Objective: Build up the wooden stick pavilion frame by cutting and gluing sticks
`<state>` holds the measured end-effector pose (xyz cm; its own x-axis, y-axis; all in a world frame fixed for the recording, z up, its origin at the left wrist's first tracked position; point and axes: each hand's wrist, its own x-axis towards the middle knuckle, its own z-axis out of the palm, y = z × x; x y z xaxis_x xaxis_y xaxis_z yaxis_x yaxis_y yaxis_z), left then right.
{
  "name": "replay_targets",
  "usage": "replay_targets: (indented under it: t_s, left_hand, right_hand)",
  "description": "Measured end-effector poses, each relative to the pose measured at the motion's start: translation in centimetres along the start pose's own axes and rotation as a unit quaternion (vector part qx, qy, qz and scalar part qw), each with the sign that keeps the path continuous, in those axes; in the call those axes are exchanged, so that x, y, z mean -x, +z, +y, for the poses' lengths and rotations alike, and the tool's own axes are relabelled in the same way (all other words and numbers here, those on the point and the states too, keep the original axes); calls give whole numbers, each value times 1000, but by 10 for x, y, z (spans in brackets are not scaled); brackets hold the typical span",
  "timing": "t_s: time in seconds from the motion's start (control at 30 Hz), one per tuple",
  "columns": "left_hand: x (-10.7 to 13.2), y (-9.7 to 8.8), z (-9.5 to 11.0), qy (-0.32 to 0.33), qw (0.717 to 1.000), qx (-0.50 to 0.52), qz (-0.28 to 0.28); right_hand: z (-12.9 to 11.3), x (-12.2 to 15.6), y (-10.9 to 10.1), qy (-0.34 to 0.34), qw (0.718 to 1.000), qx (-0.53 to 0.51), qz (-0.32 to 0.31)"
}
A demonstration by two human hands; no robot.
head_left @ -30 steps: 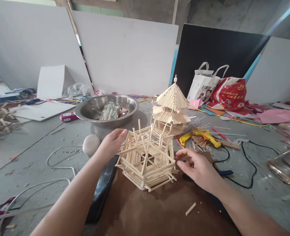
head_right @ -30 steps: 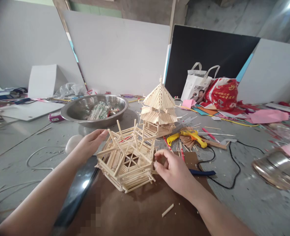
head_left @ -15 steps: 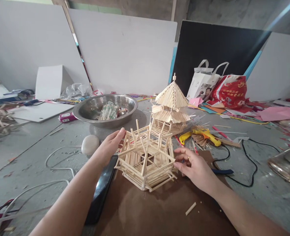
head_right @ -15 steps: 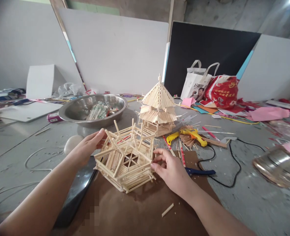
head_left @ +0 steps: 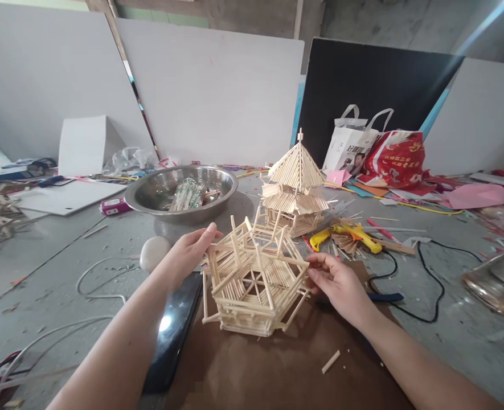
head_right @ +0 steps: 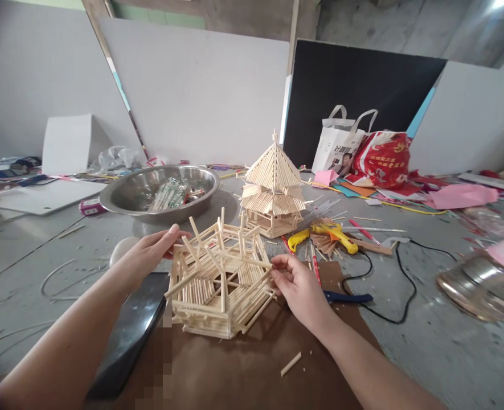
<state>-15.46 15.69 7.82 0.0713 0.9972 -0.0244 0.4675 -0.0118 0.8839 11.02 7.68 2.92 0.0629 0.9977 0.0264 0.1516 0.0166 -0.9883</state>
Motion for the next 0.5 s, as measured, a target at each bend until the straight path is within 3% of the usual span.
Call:
replay_targets:
  t_s: [0.17,0.33,0.5]
  left_hand:
    - [11,-8,16,-30,997,-60,-33]
    - [21,-14,23,2,985,-104,-140]
    - [26,-18,24,-24,970,-147,-191]
  right_hand:
    - [2,-2,-2,6,1000,-29,-9]
    - [5,-4,-5,-4,999,-33,4]
    - [6,-6,-6,1,999,-51,2]
